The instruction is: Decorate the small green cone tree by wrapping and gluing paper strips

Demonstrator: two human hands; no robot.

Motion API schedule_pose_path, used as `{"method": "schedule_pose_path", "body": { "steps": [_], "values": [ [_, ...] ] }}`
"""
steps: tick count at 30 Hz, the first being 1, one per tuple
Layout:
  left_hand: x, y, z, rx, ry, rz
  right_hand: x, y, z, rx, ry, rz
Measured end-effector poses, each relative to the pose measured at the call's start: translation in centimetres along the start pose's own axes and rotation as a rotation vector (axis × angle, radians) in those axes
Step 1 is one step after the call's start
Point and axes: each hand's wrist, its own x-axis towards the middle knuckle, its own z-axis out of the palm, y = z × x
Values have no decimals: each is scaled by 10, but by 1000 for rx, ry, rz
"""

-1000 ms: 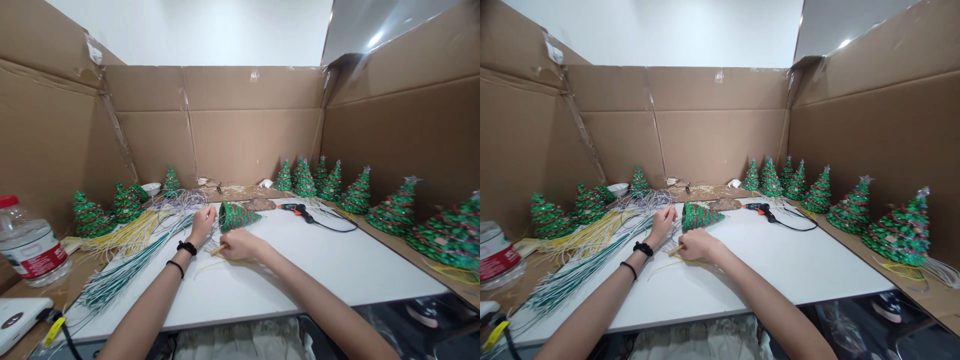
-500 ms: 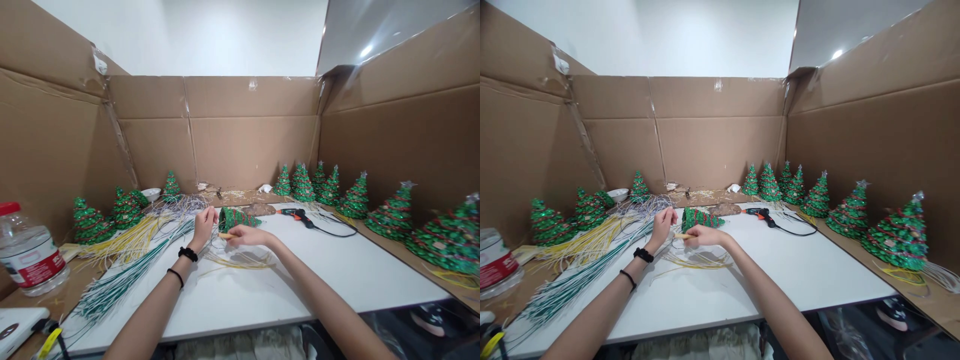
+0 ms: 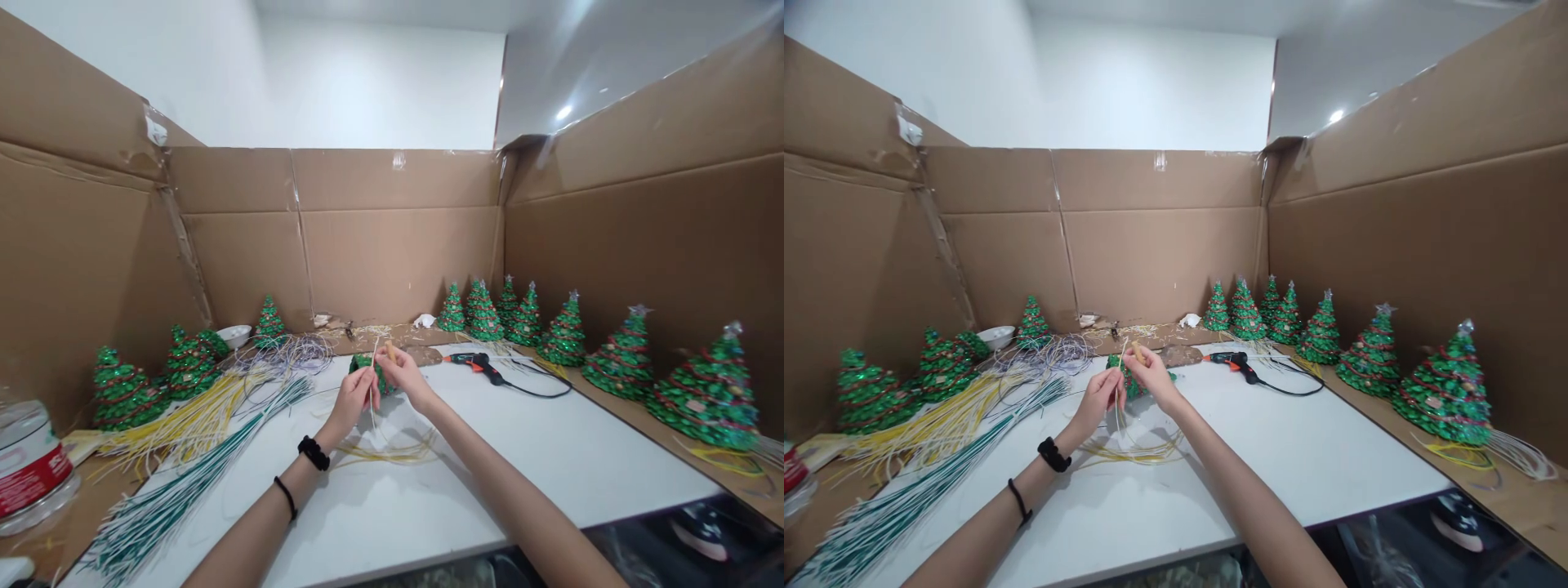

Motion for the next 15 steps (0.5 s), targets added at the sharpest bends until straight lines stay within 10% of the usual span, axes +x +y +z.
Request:
{"method": "schedule_pose_path", "body": {
  "steps": [15],
  "values": [
    [-1, -1, 10, 28, -30, -79, -1, -11, -8, 117, 128, 46]
  ]
}}
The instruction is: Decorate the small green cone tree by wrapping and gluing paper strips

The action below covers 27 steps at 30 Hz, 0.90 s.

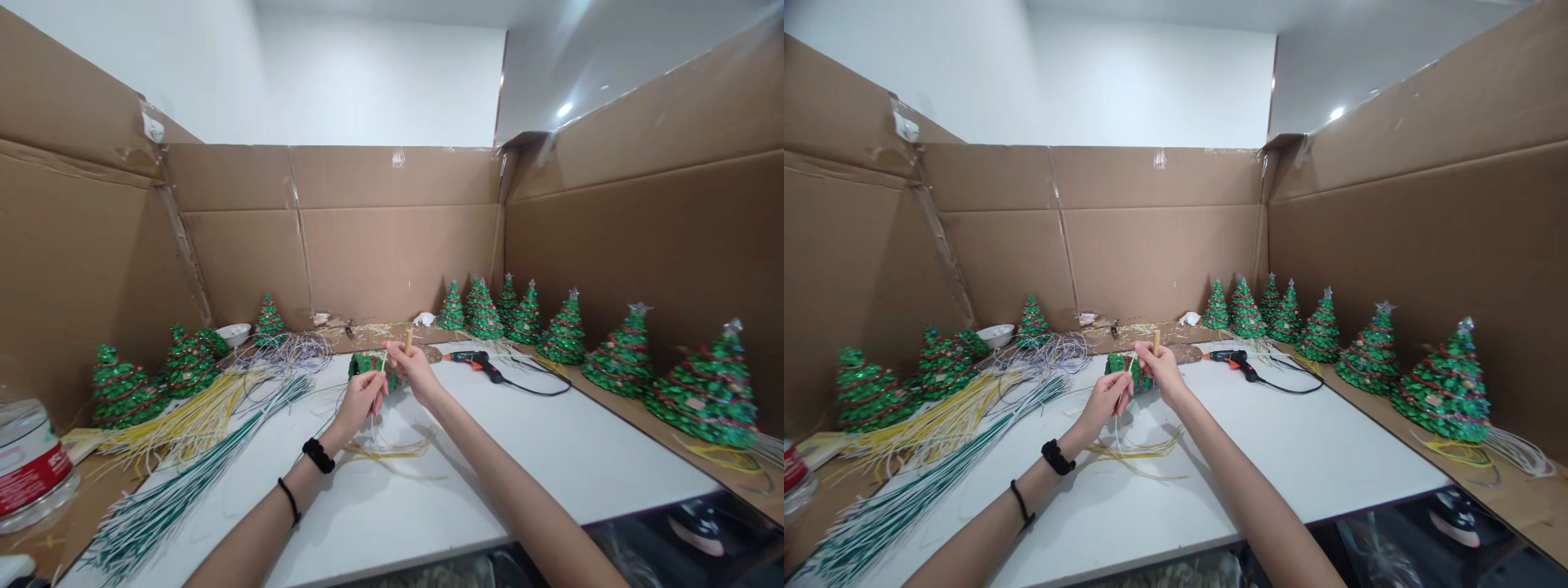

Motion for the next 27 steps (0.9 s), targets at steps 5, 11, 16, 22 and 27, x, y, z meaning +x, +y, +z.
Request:
{"method": "schedule_pose_path", "body": {
  "steps": [5, 11, 16, 22, 27],
  "values": [
    [1, -1, -1, 34, 28, -6, 2, 0, -7, 45, -42, 88],
    [2, -3, 1, -5, 46, 4, 5, 3, -11, 116, -58, 128],
    [2, -3, 2, -110, 40, -25, 4, 5, -9, 107, -43, 98],
    [3, -4, 3, -120, 29, -44, 0, 8, 0, 83, 27, 73],
    [3, -6, 4, -99, 14, -39, -2, 5, 7, 13, 67, 5]
  ]
}}
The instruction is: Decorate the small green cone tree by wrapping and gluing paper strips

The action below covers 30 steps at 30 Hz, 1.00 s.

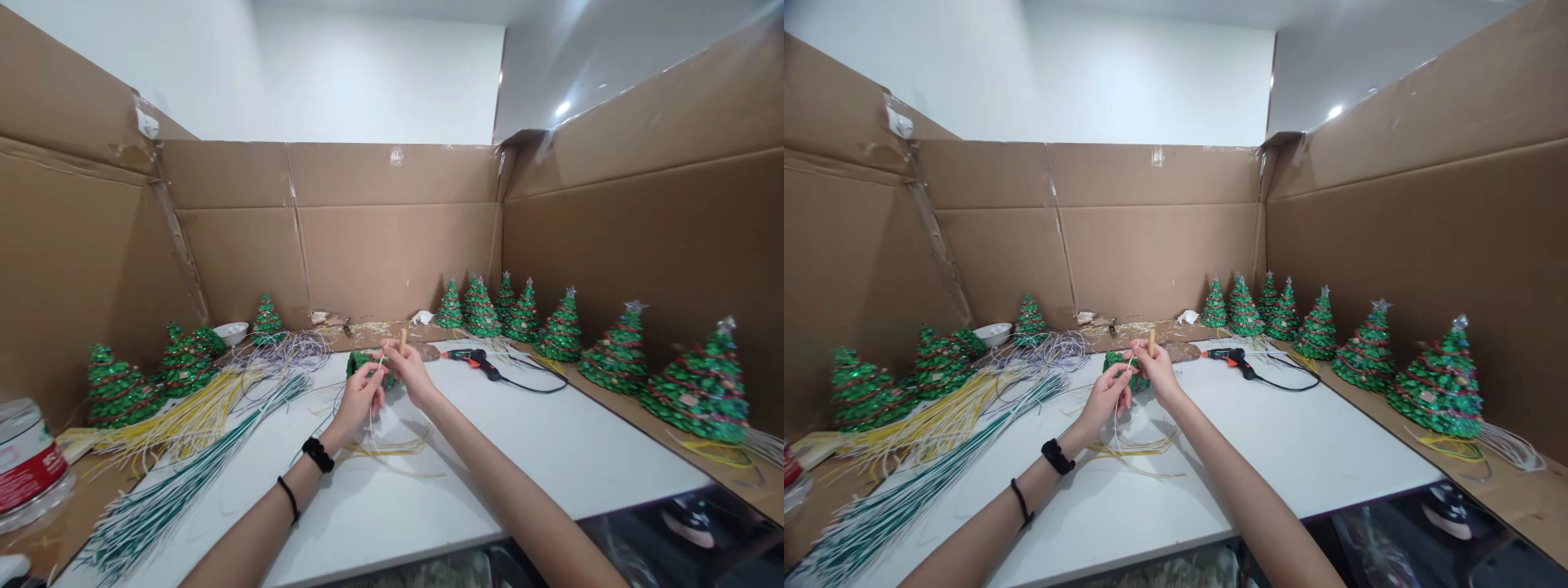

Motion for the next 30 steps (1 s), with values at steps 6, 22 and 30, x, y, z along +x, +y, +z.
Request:
{"method": "schedule_pose_path", "body": {
  "steps": [6, 22, 30],
  "values": [
    [-1, -3, 1, 20, -48, -11, 13, -8, -21, 112, 198, -98],
    [-8, -6, -3, 509, 69, 125, 35, -2, -73, 104, 490, -121],
    [-7, -6, -5, 541, 79, 129, 32, -7, -69, 165, 480, -154]
  ]
}}
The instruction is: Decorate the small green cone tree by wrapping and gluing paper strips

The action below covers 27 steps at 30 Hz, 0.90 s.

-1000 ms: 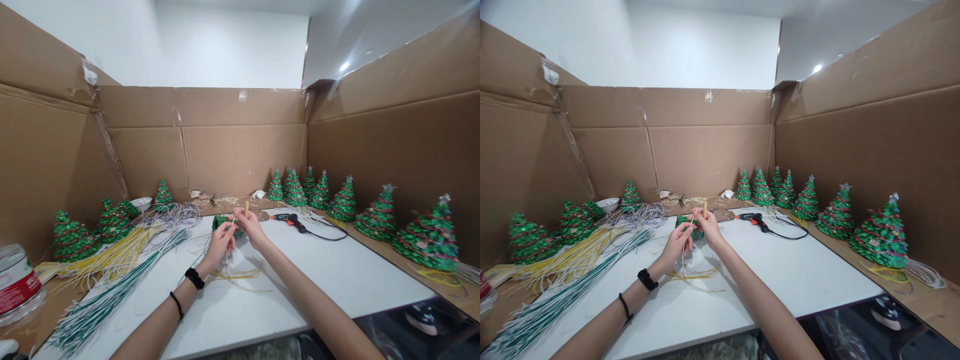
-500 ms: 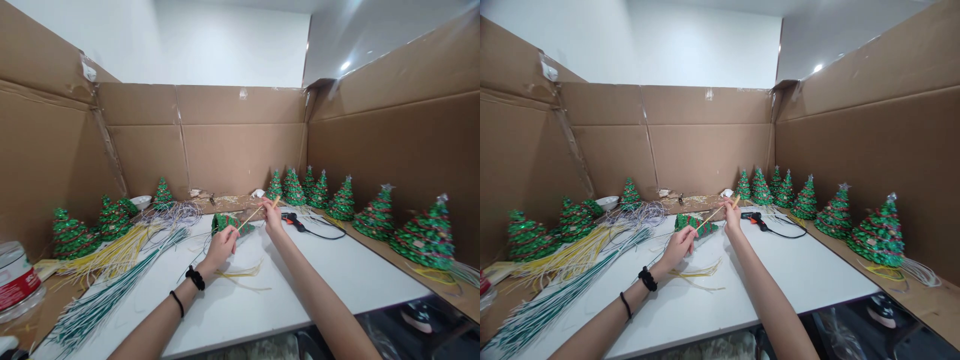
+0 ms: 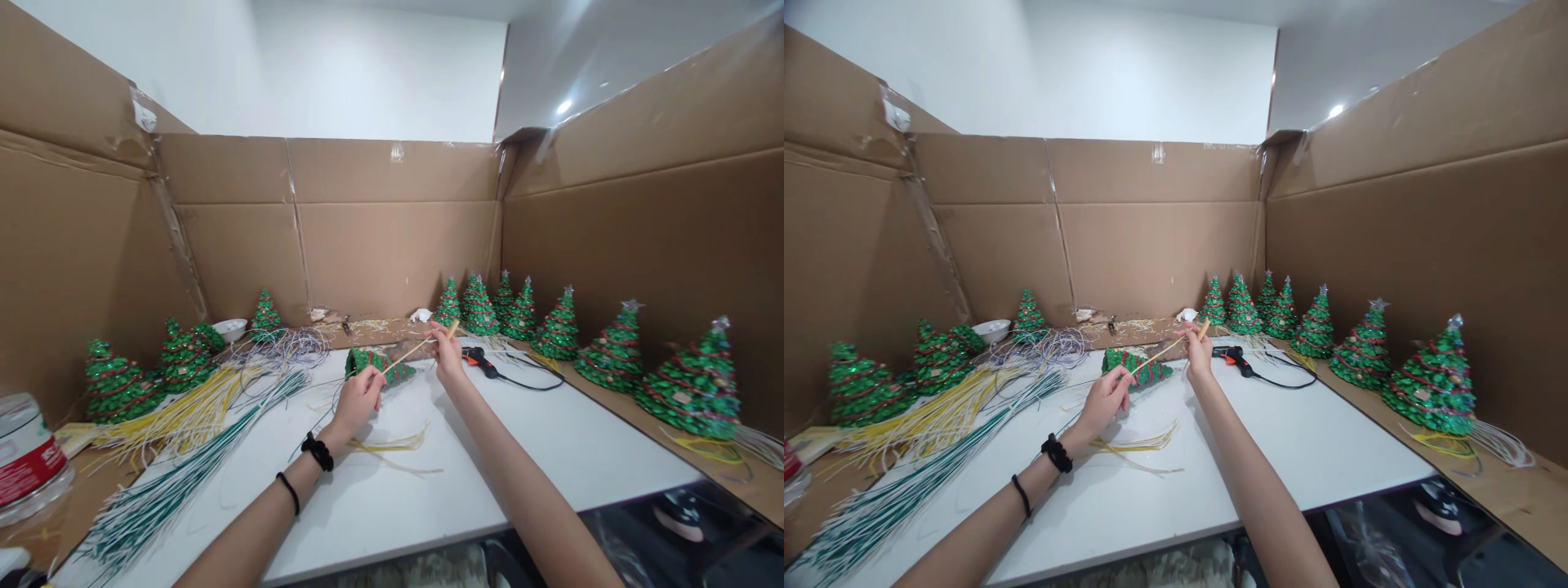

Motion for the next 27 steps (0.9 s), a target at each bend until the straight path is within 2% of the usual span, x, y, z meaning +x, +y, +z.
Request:
{"method": "schedule_pose_path", "body": {
  "steps": [6, 16, 19, 21, 23, 25, 26, 27],
  "values": [
    [-1, 2, 1, 6, 2, 0, 1, -1, -1, 27, 51, -42],
    [-2, 12, -3, -29, 73, 4, 5, 5, -3, 22, 52, -120],
    [2, 13, -9, -51, 106, 29, 8, 6, -4, -71, -12, -125],
    [5, 13, -14, -62, 158, 48, 9, 7, -4, -217, -23, -160],
    [7, 13, -19, -60, 210, 57, 4, 10, -2, -440, 35, -316],
    [9, 12, -22, -41, 231, 60, -6, 14, 2, -686, 64, -567],
    [9, 11, -22, -28, 227, 60, -13, 16, 5, -789, 18, -689],
    [9, 10, -22, -14, 217, 62, -20, 19, 9, -861, -79, -790]
  ]
}}
